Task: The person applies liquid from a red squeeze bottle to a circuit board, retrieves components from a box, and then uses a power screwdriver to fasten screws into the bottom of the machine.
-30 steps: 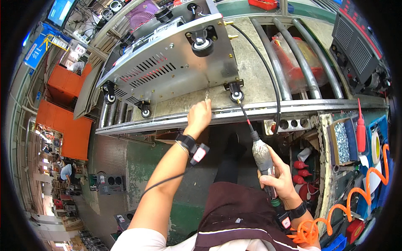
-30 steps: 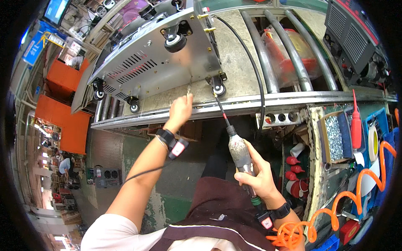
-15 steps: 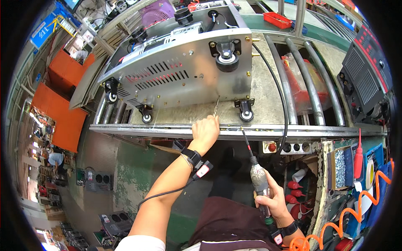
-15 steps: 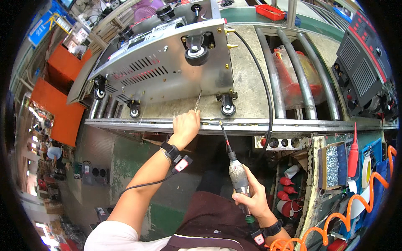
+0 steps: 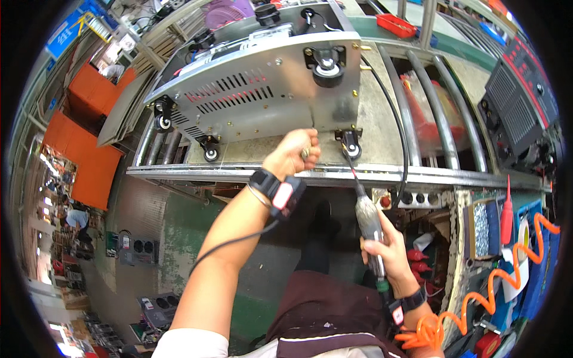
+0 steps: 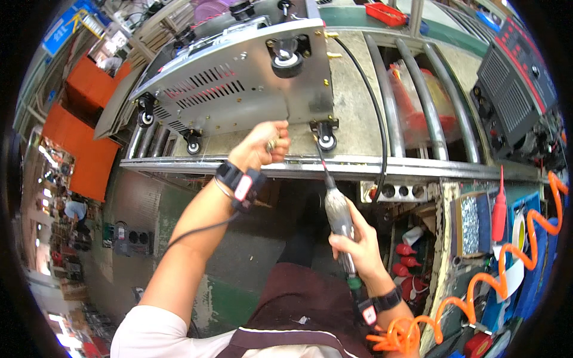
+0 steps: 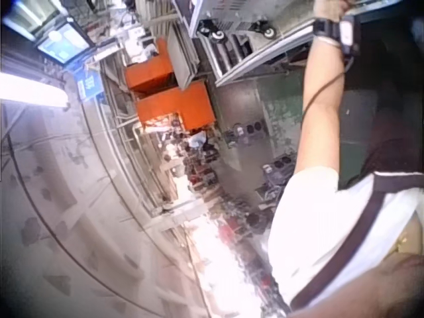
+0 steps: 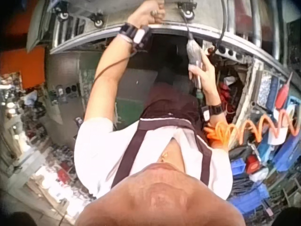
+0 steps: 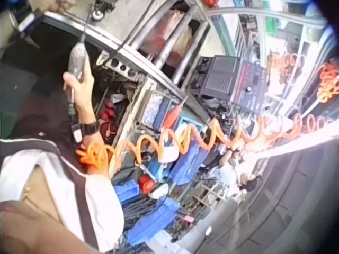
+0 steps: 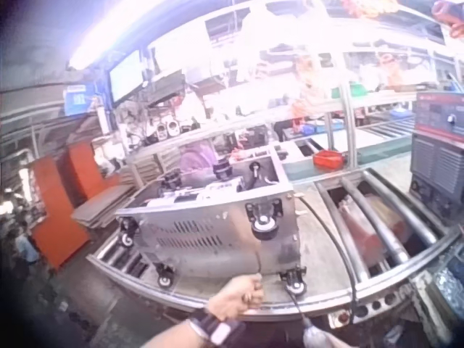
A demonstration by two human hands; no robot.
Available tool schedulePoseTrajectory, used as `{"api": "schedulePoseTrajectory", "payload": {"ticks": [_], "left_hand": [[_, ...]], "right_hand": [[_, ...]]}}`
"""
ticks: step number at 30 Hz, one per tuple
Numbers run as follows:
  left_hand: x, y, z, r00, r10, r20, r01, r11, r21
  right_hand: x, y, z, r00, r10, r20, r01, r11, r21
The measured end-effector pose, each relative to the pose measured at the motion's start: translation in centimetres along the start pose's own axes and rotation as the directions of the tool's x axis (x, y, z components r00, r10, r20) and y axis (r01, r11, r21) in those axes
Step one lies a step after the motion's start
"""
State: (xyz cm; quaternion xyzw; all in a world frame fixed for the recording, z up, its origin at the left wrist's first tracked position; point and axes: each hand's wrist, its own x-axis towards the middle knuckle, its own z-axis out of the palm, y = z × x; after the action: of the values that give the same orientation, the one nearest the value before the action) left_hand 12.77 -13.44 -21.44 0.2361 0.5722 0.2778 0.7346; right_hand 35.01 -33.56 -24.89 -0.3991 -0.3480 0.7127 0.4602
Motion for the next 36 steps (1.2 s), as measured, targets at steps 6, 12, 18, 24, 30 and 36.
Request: {"api": "schedulePoseTrajectory", "payload": {"ticks": [6, 12, 18, 24, 30, 36], "left_hand": [[-0.1, 1.9, -0.6, 0.987, -0.134, 0.089, 0.146, 0.979, -0.143], [-0.9, 2.7, 1.0, 0.985, -0.168, 0.049, 0.175, 0.956, -0.236], [-1.0, 2.3, 0.7, 0.982, -0.173, 0.082, 0.191, 0.891, -0.412], [-1.9, 2.7, 2.2, 0.989, -0.129, 0.072, 0.148, 0.870, -0.470], [-0.9, 3.9, 1.9, 0.973, -0.217, 0.076, 0.228, 0.854, -0.468], [-1.1, 3.7, 2.7, 0.987, -0.162, 0.004, 0.144, 0.869, -0.474]], "right_hand": [[3.9, 1.0, 1.8, 1.000, -0.006, 0.006, 0.006, 1.000, -0.011], [6.2, 1.2, 2.7, 0.999, -0.031, -0.023, 0.032, 0.999, 0.006], [6.3, 1.7, 2.4, 0.998, -0.033, -0.057, 0.036, 0.998, 0.053], [5.4, 1.4, 2.1, 0.998, -0.039, -0.046, 0.039, 0.999, -0.002], [5.4, 1.6, 1.9, 0.996, -0.063, -0.065, 0.061, 0.997, -0.042], [5.9, 1.8, 2.4, 0.985, -0.146, -0.087, 0.141, 0.988, -0.069]]}}
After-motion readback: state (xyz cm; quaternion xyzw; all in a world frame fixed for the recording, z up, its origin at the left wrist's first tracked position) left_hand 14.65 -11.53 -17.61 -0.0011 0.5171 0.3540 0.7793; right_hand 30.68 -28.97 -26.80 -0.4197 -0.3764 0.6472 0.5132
